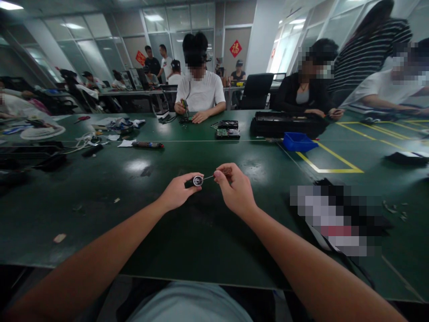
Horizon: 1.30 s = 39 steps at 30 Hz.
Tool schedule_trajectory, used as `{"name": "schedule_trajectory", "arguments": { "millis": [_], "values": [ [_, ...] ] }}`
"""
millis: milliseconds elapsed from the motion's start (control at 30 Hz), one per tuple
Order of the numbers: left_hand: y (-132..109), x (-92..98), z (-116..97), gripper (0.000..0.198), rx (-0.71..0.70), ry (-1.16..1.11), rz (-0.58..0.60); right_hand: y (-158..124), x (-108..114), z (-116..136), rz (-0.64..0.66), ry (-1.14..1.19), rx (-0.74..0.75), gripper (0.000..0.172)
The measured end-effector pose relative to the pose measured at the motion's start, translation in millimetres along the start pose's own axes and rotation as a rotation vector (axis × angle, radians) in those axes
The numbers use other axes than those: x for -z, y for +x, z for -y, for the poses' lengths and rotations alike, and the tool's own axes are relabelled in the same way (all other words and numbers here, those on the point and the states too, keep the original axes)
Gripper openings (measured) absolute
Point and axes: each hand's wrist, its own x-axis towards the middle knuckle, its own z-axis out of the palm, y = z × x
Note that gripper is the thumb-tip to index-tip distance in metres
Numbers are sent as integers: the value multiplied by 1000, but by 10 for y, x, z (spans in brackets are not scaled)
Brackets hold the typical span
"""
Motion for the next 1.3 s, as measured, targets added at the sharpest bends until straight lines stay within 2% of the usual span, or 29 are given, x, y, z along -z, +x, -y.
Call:
{"name": "schedule_trajectory", "arguments": {
  "millis": [167, 400, 600, 700, 867, 1033, 1167, 1300],
  "values": [
    [2, -3, 40, 41, -4, 6, 8, 4, 6, 49, -2, -42, -41, 19],
    [9, 9, 7, 39, -6, 62, 0, 11, -4, 27, -29, -76, -6, 17],
    [-3, 18, -5, 37, -70, 150, 31, 21, 40, 75, -55, -285, 42, 35],
    [-4, 19, -8, 36, -102, 185, 53, 18, 51, 70, -53, -285, 74, 36],
    [2, 28, -24, 35, -96, 196, 68, -4, 49, 50, 34, -230, 116, 24],
    [21, 27, 41, 37, -86, 190, 12, -22, 52, 76, 162, -197, 242, 7],
    [40, 43, 102, 40, -78, 192, -54, -37, 49, 106, 283, -233, 317, 12],
    [45, 47, 98, 39, -66, 208, -55, -43, 34, 126, 286, -234, 222, 20]
  ]
}}
